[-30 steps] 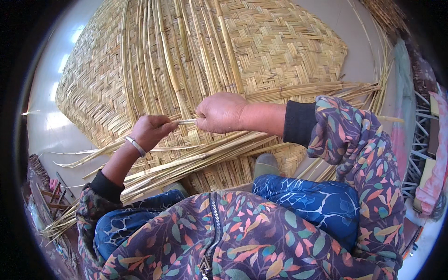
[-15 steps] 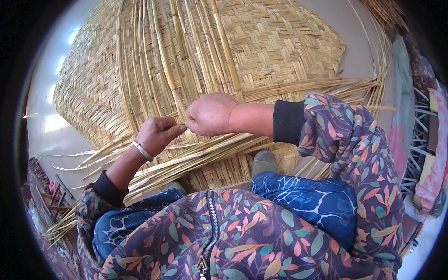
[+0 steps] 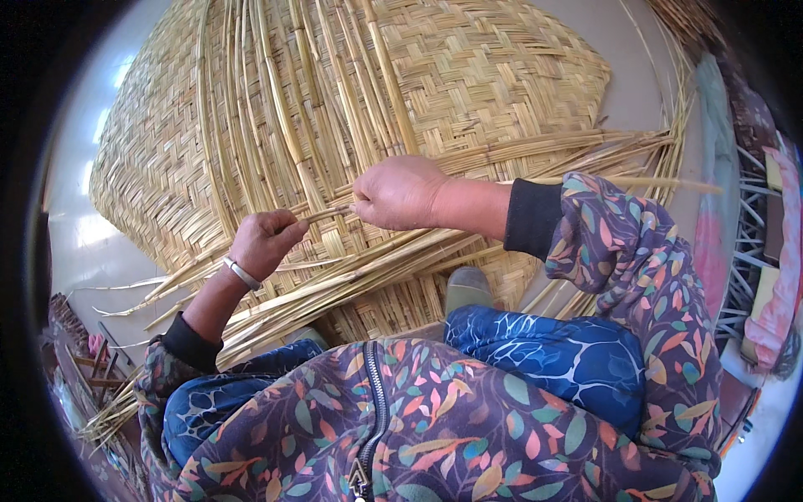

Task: The person sits on the floor and weaves a large mat using thin bamboo strips. They interlace the strips by hand, adjusting and tightening the weave as they work.

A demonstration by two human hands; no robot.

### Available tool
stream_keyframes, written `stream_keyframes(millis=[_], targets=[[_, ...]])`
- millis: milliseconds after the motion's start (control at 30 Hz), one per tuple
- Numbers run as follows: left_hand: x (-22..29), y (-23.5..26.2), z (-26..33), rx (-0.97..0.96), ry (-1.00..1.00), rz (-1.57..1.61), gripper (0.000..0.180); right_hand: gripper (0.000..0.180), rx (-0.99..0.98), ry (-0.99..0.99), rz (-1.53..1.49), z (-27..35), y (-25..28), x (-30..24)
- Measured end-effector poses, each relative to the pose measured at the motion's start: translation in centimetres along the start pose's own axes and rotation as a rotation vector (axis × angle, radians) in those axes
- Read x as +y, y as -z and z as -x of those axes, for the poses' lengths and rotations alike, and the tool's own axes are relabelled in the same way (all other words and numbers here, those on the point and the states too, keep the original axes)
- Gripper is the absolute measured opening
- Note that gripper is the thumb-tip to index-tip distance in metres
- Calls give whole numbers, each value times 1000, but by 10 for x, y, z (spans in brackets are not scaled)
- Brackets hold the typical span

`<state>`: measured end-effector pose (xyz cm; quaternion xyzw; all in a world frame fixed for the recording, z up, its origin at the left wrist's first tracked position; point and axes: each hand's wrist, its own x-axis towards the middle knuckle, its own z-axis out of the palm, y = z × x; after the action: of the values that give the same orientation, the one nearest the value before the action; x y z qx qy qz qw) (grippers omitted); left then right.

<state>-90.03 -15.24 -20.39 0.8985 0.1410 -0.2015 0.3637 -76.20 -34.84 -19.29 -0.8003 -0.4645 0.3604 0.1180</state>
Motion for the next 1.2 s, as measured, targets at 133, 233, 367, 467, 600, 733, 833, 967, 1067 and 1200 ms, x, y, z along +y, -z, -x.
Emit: stream_keyframes(millis=[133, 233, 367, 467, 600, 733, 833, 967, 1067, 1200], targets=[[-1, -2, -2, 27, -13, -25, 30, 27, -14, -5, 7, -4, -1, -1], [1, -3, 0, 73, -53, -113, 30, 29, -22, -20, -1, -5, -6, 5], [15, 6, -2, 622, -509, -427, 28, 31, -18, 47, -189, -7, 1, 10], [27, 6, 10, 565, -544, -211, 25, 27, -109, -8, -462, -10, 18, -2], [14, -3, 17, -118, 60, 871, 35, 22, -181, 140, -810, -20, 19, -25], [16, -2, 9, 30, -36, 1096, 36, 21, -259, 112, -962, -25, 11, -32], [14, 0, 7, 145, -97, 1033, 29, 22, -241, 70, -969, -25, 12, -31], [14, -1, 6, 209, -123, 1032, 26, 24, -214, -6, -952, -24, 12, -36], [14, -3, 6, 237, -161, 1016, 25, 23, -196, -56, -924, -21, 17, -47], [13, -3, 6, 187, -71, 1110, 24, 23, -189, -91, -907, -17, 19, -55]])
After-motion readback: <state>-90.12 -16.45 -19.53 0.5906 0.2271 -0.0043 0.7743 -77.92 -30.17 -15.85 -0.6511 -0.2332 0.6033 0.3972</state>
